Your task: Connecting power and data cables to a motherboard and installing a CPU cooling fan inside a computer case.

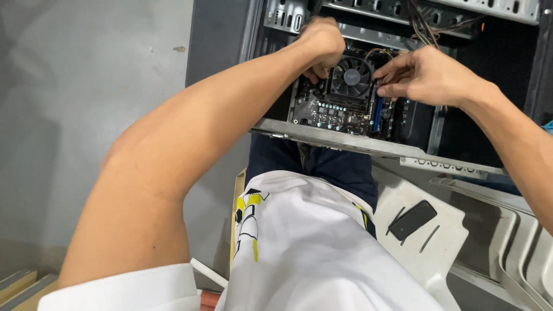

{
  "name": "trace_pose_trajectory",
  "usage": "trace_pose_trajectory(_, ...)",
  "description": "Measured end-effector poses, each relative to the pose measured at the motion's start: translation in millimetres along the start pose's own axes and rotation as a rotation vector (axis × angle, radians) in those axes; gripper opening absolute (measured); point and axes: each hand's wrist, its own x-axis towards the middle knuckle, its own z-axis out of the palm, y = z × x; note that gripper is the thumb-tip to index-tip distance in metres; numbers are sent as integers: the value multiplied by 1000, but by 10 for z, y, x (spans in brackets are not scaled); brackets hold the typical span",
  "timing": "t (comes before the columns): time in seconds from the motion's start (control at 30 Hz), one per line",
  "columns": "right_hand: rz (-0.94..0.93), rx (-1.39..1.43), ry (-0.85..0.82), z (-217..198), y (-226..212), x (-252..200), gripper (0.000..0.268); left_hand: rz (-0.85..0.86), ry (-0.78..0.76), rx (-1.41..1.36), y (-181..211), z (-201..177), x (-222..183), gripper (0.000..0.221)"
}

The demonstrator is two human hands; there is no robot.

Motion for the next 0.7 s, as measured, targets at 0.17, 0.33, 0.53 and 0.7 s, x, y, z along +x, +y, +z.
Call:
trace_pose_trajectory(0.17, -102, -38, 63, 84, 171, 92, 48, 32, -29, 66, 25, -8, 50, 42)
trace_pose_trajectory(0.33, -197, -242, 102, 169, 390, 226, 71, 71, -71, 261, 73, 14, 183, 50)
trace_pose_trajectory(0.53, -656, -553, 278, 226, 644, 339, 69, 74, 36, 84, 66, 61, 154, 59)
trace_pose_trajectory(0.7, -760, -477, 243, 109, 629, 306, 54, 43, 80, -25, 54, 75, 113, 63)
